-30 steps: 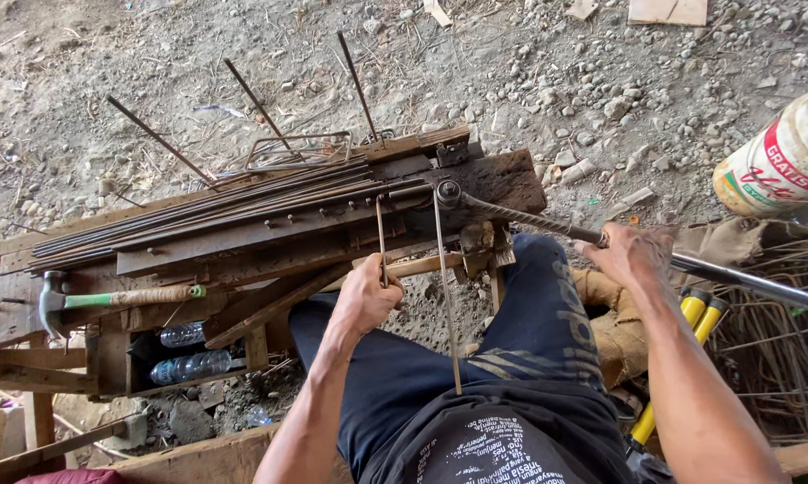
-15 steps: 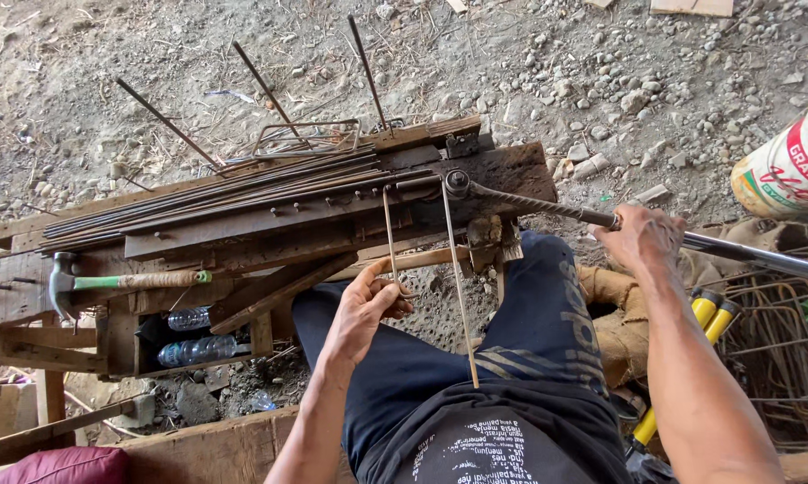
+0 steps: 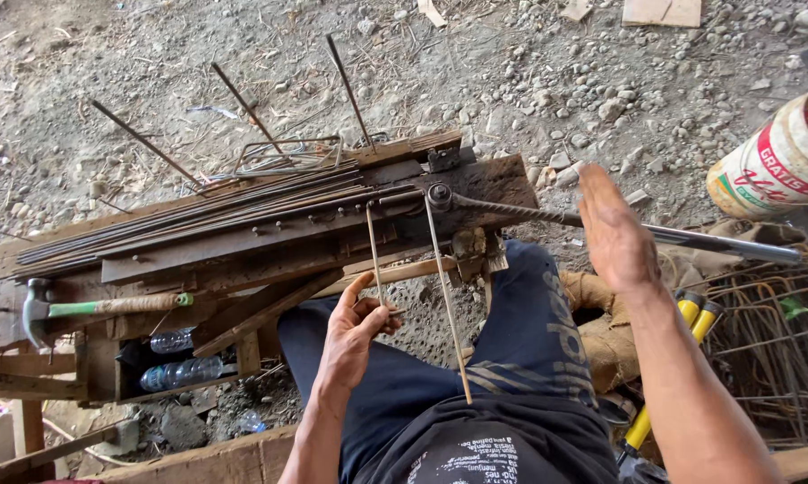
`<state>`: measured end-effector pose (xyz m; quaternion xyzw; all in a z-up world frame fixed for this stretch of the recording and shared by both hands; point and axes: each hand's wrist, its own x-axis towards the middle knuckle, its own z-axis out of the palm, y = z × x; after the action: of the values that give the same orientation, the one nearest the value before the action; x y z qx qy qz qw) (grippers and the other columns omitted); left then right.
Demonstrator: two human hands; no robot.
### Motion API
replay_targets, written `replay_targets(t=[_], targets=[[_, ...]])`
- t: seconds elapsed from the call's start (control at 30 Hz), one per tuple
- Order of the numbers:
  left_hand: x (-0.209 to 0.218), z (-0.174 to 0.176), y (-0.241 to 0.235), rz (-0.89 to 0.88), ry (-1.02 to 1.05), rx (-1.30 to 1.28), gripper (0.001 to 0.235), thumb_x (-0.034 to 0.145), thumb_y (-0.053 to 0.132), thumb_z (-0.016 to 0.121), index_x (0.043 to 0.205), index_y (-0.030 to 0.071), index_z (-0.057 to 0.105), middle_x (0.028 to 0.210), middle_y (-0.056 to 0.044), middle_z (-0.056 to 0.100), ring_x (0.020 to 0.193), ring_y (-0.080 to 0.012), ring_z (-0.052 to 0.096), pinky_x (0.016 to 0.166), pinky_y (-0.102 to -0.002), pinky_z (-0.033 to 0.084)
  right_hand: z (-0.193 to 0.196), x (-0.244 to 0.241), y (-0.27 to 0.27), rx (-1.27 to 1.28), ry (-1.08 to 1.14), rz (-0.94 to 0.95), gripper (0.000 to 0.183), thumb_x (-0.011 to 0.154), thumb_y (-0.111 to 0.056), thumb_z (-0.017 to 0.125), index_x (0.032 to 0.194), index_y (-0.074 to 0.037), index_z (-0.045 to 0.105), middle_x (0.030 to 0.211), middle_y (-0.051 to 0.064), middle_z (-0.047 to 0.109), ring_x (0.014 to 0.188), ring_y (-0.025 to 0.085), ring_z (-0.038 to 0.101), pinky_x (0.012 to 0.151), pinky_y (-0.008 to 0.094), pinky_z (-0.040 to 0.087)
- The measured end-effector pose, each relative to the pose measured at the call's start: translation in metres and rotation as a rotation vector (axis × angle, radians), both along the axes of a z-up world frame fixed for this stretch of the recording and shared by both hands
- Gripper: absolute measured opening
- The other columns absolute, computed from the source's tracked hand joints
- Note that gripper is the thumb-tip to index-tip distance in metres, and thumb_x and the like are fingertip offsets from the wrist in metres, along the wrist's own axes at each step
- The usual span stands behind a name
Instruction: The person uses a manual rebar bending machine to bend metal rods into rectangular shapes. They insert each rod, rotate the crank to bend it, and remove the finished piece, repeating the process multiple times.
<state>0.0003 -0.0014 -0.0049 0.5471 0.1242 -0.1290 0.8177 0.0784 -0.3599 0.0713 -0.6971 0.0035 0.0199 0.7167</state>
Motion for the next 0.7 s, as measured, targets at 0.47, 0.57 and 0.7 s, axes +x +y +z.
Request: replay_targets(t=[0.47, 0.57, 0.7], targets=[[-0.006, -0.016, -0.003, 0.066, -0.079, -0.121, 0.055, 0.089, 0.005, 0.065, 0.142, 0.003, 0.050, 0.092, -0.014, 0.068, 0.070, -0.0225, 0.066, 0.067, -0.031, 0.054, -0.010, -0.011, 0.011, 0.396, -0.131, 0.066, 0.081, 0.086, -0.024, 0.032, 0.155, 0.001, -0.003, 0.166, 0.020, -0.004, 0.156, 0.030, -0.002, 0.125, 0.041, -0.002], [-0.007, -0.012, -0.006, 0.073, -0.092, -0.132, 0.054, 0.091, 0.005, 0.064, 0.143, 0.003, 0.050, 0.092, -0.013, 0.066, 0.072, -0.0220, 0.066, 0.070, -0.031, 0.053, -0.002, 0.066, 0.027, 0.276, -0.049, 0.024, 0.074, 0.090, -0.019, 0.030, 0.153, 0.003, -0.002, 0.166, 0.021, 0.001, 0.157, 0.032, 0.004, 0.125, 0.041, 0.005], [-0.011, -0.007, -0.008, 0.078, -0.099, -0.137, 0.057, 0.087, -0.004, 0.064, 0.142, 0.003, 0.051, 0.094, -0.012, 0.066, 0.087, -0.0218, 0.066, 0.085, -0.034, 0.057, 0.028, 0.034, 0.059, -0.053, 0.194, 0.102, 0.056, 0.084, -0.023, 0.039, 0.137, -0.005, 0.045, 0.146, 0.013, 0.046, 0.138, 0.028, 0.043, 0.121, 0.046, 0.029]])
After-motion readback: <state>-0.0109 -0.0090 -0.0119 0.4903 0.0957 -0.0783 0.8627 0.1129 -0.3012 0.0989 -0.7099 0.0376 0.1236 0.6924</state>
